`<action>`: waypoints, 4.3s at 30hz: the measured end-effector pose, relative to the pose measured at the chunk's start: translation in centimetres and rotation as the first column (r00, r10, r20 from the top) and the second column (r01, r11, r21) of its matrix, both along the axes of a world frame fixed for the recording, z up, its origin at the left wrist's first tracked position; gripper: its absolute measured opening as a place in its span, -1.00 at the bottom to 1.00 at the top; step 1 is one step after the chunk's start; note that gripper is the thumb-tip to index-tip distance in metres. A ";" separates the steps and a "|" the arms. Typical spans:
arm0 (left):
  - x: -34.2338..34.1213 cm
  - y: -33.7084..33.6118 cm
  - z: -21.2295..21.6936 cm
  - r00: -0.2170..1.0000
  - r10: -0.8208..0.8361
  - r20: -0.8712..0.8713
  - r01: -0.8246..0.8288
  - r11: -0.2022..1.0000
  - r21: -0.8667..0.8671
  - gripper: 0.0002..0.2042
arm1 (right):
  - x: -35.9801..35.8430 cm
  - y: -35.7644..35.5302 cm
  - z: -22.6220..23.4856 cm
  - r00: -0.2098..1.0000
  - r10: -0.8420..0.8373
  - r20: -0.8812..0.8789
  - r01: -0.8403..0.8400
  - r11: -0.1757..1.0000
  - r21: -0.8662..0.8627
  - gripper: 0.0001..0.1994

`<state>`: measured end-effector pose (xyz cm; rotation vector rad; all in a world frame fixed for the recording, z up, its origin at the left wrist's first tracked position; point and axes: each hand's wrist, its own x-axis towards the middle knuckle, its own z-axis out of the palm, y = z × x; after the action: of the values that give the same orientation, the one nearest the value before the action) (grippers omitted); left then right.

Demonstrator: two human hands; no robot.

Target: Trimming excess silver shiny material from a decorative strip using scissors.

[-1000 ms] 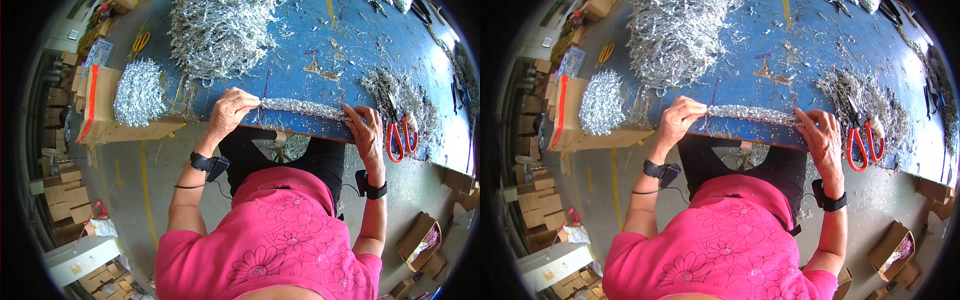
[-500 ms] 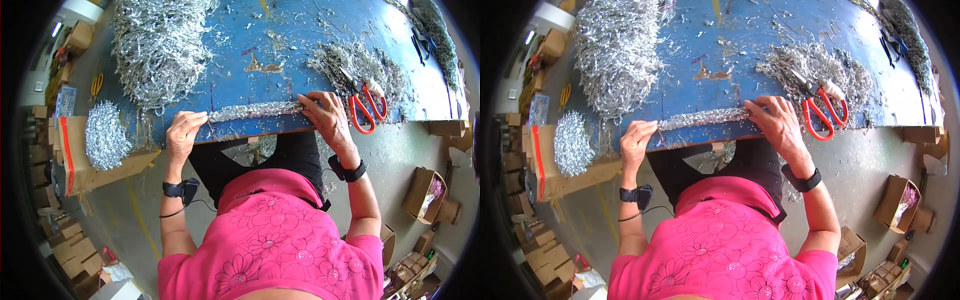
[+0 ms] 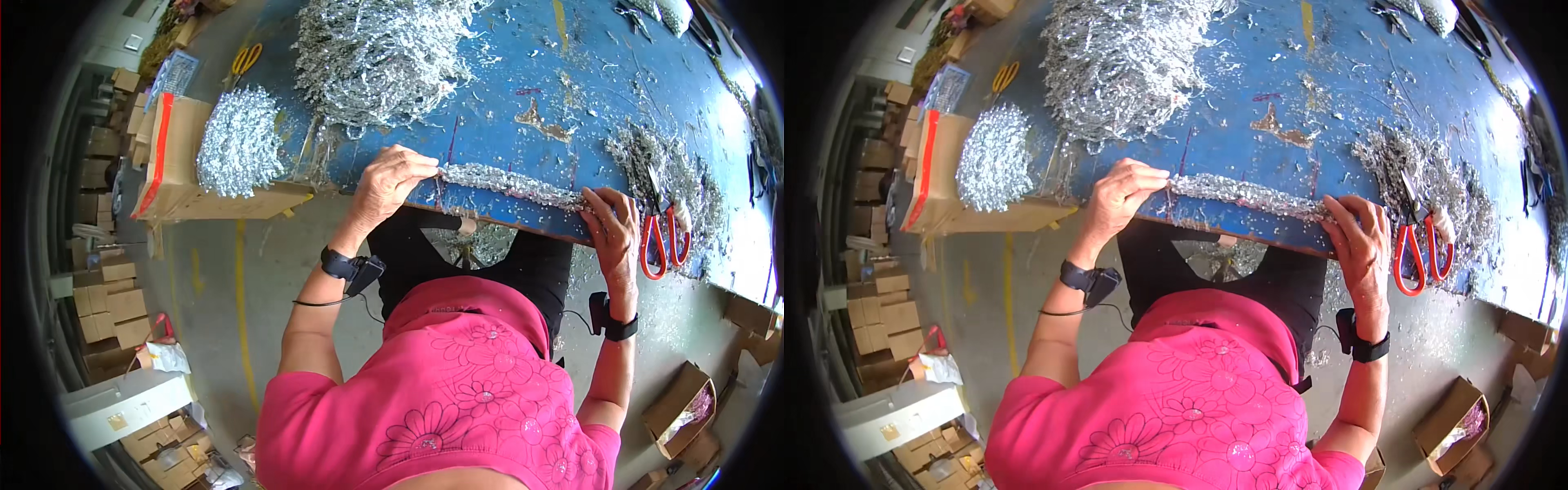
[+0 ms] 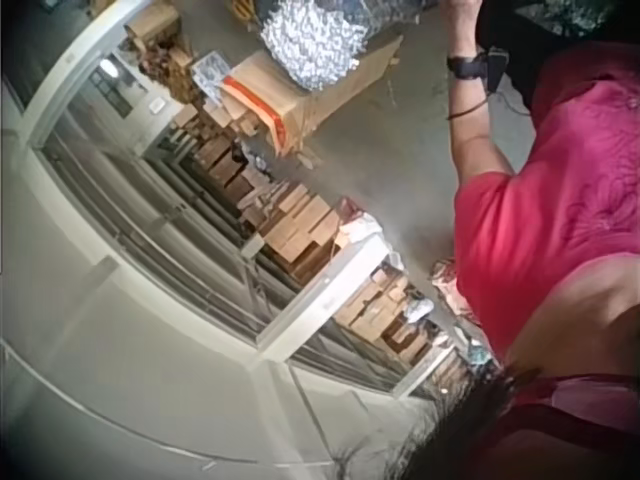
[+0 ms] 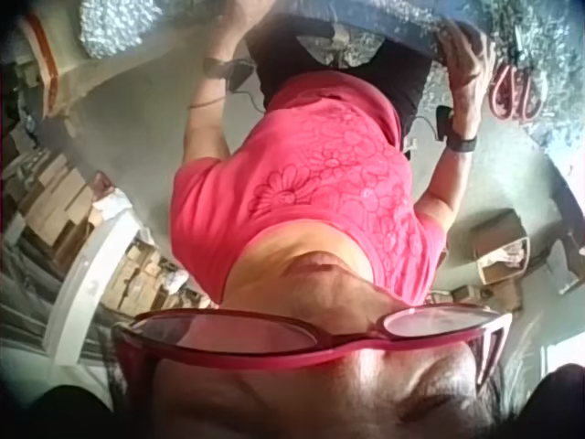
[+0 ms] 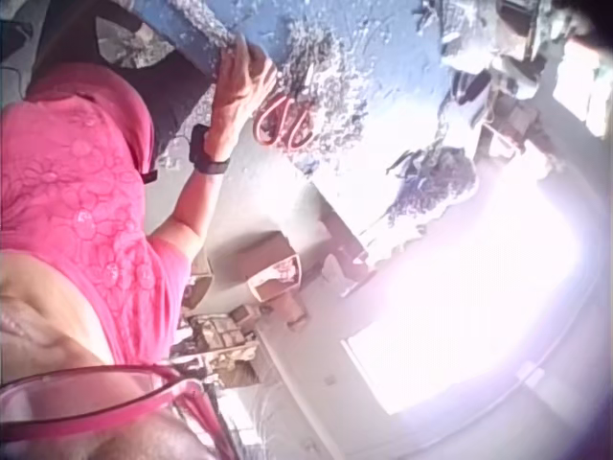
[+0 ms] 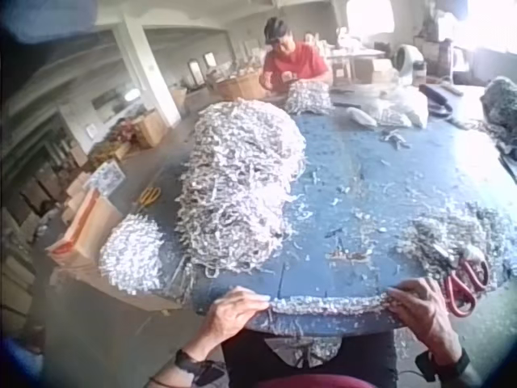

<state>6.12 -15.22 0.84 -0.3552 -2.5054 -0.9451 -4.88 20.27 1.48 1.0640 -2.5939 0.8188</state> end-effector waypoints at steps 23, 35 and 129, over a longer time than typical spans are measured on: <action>-0.2 0.2 -0.2 1.000 0.004 0.008 -0.004 1.000 0.009 -0.77 | -0.2 7.8 1.2 0.835 -0.535 -0.127 0.519 0.843 -0.137 -0.71; -0.4 0.9 0.0 1.000 0.013 0.003 -0.013 1.000 -0.002 -0.74 | -1.3 11.3 2.7 0.886 -0.439 0.148 0.420 0.896 0.142 -0.53; -7.4 15.6 -0.5 0.984 -0.176 -0.035 0.161 0.953 -0.258 -0.65 | 10.2 3.0 1.5 0.137 0.187 0.973 0.179 0.961 -0.210 -0.28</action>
<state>-1.31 0.34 0.37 -0.6770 -2.5780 -0.6617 5.30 23.23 2.96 0.3290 -3.1281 2.5854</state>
